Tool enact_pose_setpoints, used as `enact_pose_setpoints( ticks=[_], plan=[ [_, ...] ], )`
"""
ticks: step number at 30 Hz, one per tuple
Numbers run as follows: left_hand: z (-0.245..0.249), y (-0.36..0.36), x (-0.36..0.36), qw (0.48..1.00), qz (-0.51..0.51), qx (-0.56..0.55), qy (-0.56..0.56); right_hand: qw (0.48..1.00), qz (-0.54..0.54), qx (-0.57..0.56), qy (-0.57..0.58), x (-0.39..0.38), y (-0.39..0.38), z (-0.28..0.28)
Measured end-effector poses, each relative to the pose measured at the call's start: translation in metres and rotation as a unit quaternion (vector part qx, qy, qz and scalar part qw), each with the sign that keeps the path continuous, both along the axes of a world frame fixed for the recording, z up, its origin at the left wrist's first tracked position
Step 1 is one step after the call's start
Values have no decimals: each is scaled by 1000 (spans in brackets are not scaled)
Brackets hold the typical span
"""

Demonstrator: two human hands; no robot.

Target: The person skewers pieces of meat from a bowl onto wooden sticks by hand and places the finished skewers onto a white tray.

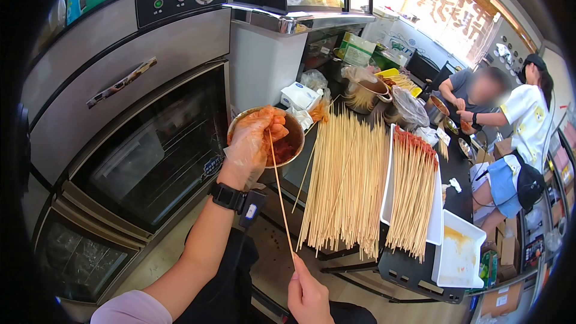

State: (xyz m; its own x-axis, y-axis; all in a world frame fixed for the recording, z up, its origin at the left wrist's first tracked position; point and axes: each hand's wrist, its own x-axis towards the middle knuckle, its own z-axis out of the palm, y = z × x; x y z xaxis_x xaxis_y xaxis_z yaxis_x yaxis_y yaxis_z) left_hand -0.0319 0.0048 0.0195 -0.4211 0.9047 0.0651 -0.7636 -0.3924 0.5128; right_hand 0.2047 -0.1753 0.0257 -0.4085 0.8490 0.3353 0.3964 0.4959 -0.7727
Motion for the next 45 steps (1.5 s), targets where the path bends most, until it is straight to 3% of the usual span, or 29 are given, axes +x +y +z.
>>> enact_pose_setpoints(
  ticks=[4,6,10,19,25,27,31,33,36,40,43,45],
  plan=[
    [-1,1,2,1000,1,-25,13,999,-2,29,16,-1,1,1],
    [-4,0,0,998,-7,-3,67,1000,2,-18,8,0,0,4],
    [-2,-2,1,997,-26,27,69,1000,4,-2,7,0,2,1],
    [-5,-2,4,999,20,-25,25,1000,-16,21,8,-7,2,-8],
    [-2,-5,3,996,-64,36,52,999,-17,31,-2,-9,2,-10],
    [4,-9,5,989,-85,-67,100,998,-15,55,-9,-9,3,-11],
    [7,-10,7,982,-101,-97,124,998,-18,60,-7,-6,3,-10],
    [2,-8,5,971,-115,-47,204,999,-20,5,-24,-3,2,-10],
    [5,-8,9,956,-111,-94,256,999,-18,27,-15,-2,3,-10],
    [5,-8,10,967,-109,-68,222,999,-13,48,-6,-1,3,-12],
    [7,-9,10,967,-94,-71,224,999,-16,-14,-25,-1,1,-10],
    [6,-9,9,980,-124,-45,146,1000,-8,-3,-22,-2,2,-11]
  ],
)
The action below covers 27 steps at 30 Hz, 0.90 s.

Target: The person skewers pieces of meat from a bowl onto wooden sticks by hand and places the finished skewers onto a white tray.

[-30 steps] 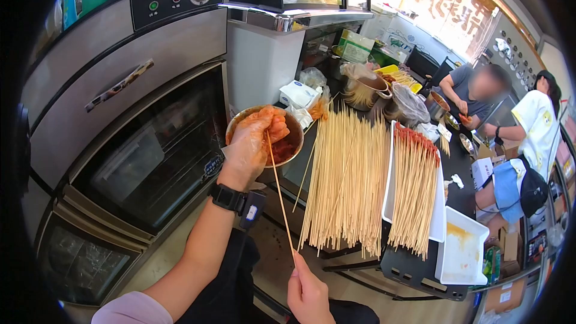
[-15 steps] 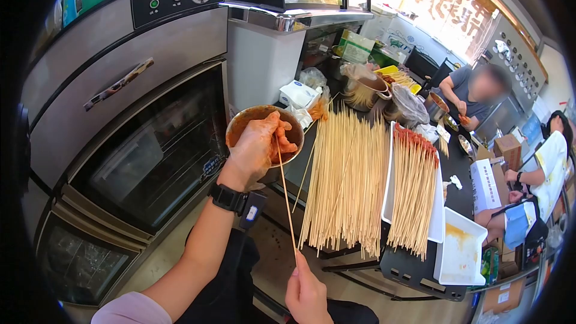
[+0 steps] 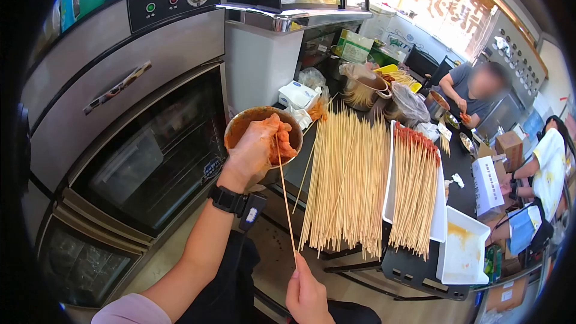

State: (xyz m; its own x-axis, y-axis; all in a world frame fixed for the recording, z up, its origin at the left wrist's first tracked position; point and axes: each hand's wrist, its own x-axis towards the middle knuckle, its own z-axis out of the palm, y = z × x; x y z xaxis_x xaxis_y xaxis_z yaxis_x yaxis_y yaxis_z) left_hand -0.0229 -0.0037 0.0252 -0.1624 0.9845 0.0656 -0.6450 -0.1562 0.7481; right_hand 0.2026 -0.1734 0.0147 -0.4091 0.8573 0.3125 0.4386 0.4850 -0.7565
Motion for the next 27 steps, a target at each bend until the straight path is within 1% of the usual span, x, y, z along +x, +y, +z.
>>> enact_pose_setpoints(
  ticks=[1,3,4,6,10,12,13,15,16,18,19,21,22,24,27],
  plan=[
    [0,-1,-1,1000,0,0,1,1000,0,0,1,-1,1,-2],
    [0,-2,-2,999,-15,6,-31,994,-5,106,13,-5,5,-8],
    [0,-3,-2,999,-15,5,-31,994,-5,106,13,-5,6,-9],
    [1,-4,-3,999,-26,23,-6,999,-6,42,-32,-5,7,-10],
    [-1,-4,-4,998,-35,33,-28,999,-2,29,-30,-1,12,-8],
    [-1,-4,-4,997,-46,30,-48,1000,11,-16,-16,3,15,-7],
    [-1,-4,-5,997,-46,30,-48,1000,11,-16,-17,4,16,-7],
    [-1,-3,-7,993,-64,11,-96,989,9,-139,57,7,18,-10],
    [-1,-4,-7,993,-64,12,-97,989,9,-139,56,9,19,-12],
    [1,-5,-5,997,-42,32,-47,985,17,-156,68,12,24,-17],
    [0,-4,-5,997,-42,32,-47,985,17,-155,67,12,24,-18],
    [-3,-1,-5,999,-29,41,-1,985,15,-155,72,12,25,-19],
    [-6,1,-5,999,-29,41,-2,985,15,-155,71,12,25,-19],
    [-9,2,-6,988,7,81,132,986,11,-148,71,12,26,-20],
    [-7,2,-4,986,31,71,146,988,4,-140,68,10,27,-20]
  ],
)
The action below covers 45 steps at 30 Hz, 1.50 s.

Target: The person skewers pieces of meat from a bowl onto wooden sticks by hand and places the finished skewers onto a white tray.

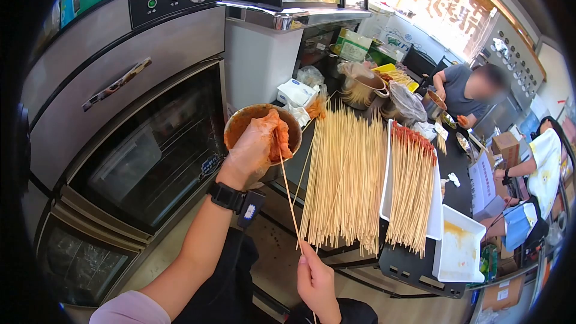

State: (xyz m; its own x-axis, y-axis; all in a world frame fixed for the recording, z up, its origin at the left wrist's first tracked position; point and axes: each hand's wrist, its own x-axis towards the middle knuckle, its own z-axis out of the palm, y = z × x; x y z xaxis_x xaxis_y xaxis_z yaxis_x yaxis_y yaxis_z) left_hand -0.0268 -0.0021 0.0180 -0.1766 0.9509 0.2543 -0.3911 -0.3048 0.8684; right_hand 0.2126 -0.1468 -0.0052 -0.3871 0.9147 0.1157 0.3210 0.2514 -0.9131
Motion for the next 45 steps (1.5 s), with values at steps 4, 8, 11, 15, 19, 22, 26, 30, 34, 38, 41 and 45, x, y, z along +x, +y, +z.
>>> enact_pose_setpoints(
  ticks=[4,8,11,15,19,22,26,30,34,38,41,45],
  plan=[
    [5,-2,1,999,1,-42,-12,999,6,48,-12,-8,-1,-1],
    [2,-3,3,997,-43,-54,19,998,8,67,-15,-16,3,3],
    [-5,6,9,995,-71,-44,-51,997,-5,76,-12,-22,9,-1],
    [12,1,15,990,-51,-93,-95,998,-19,51,20,-22,15,-6],
    [15,-3,11,980,-44,-108,-161,999,-20,21,39,-21,14,-11],
    [8,1,10,979,-45,-84,-179,999,-17,13,41,-19,16,-15],
    [-7,10,5,980,-31,-83,-176,994,-85,45,43,-4,27,-2],
    [-6,13,5,981,-20,-114,-152,940,-215,246,-98,66,78,7],
    [-1,10,6,982,-31,-113,-148,897,-284,249,-230,125,140,12],
    [5,10,9,980,-22,-130,-150,850,-302,240,-358,148,198,8],
    [9,8,13,984,-13,-117,-137,809,-326,283,-400,153,235,-4],
    [3,10,12,985,3,-117,-124,757,-333,258,-498,160,245,-20]
  ],
)
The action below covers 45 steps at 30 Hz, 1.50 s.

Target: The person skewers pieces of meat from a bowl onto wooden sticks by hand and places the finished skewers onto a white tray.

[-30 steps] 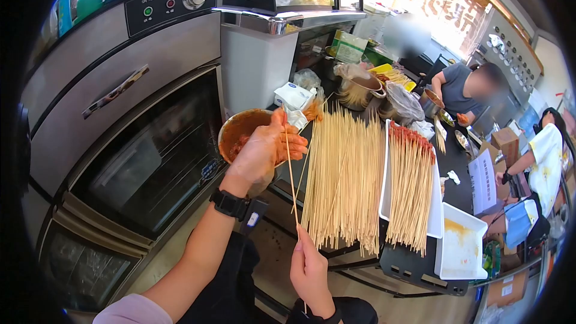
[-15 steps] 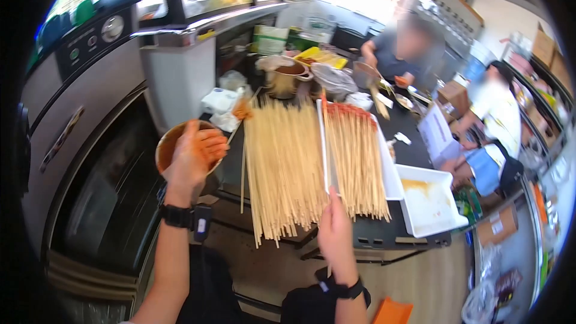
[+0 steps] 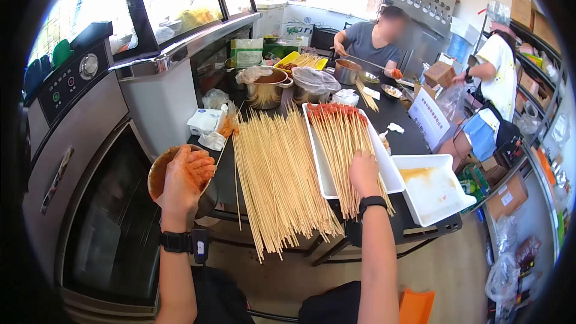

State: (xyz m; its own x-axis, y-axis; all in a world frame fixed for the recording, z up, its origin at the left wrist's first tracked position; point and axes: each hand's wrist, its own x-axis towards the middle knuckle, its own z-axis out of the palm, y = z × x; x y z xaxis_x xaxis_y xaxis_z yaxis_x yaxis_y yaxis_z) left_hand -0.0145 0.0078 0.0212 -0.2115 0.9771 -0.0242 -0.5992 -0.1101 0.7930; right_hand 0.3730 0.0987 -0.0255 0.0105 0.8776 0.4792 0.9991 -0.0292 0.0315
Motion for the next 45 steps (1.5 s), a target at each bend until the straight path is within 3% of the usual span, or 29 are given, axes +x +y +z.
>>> enact_pose_setpoints(
  ticks=[1,2,3,4,5,6,7,9,10,13,15,17,21,29,32,37,43,45],
  plan=[
    [-3,0,-3,1000,0,-2,3,998,7,47,-32,-2,-1,-2],
    [-7,-1,-6,996,14,28,83,994,39,96,-33,-4,-2,-4],
    [-9,-1,-7,985,25,58,160,994,37,94,-33,-9,-8,-4],
    [-4,-4,-5,985,20,58,158,990,80,106,-39,-19,-16,-1],
    [5,-10,-4,894,128,-6,429,984,124,115,-47,-28,-25,2],
    [9,-13,-2,715,224,-69,659,979,164,118,-19,-44,-37,5],
    [7,-14,-4,717,221,-76,656,971,208,116,10,-63,-50,6],
    [6,-22,-18,508,173,-131,834,960,264,92,2,-100,-76,6],
    [8,-28,-19,494,161,-149,841,946,312,81,-4,-114,-81,3],
    [21,-37,-18,496,80,-140,853,961,274,-3,-46,-142,-77,-26],
    [20,-31,-19,542,24,-183,820,966,255,-38,-25,-155,-71,-26],
    [7,-25,-25,559,37,-190,806,982,149,-92,73,-161,-65,-24],
    [3,-15,-32,547,3,-178,818,983,113,-98,106,-160,-62,-16],
    [1,-10,-33,545,-42,-110,830,964,156,-35,213,-145,-77,-11],
    [-17,-2,-40,509,-44,-85,856,950,177,-21,256,-142,-89,-4],
    [-2,-16,-37,549,-107,-2,829,915,201,-34,348,-143,-116,18],
    [-11,3,-39,530,-151,-104,828,897,197,-47,393,-137,-128,29],
    [-10,3,-37,520,-147,-91,837,872,181,-82,447,-135,-131,30]
  ],
)
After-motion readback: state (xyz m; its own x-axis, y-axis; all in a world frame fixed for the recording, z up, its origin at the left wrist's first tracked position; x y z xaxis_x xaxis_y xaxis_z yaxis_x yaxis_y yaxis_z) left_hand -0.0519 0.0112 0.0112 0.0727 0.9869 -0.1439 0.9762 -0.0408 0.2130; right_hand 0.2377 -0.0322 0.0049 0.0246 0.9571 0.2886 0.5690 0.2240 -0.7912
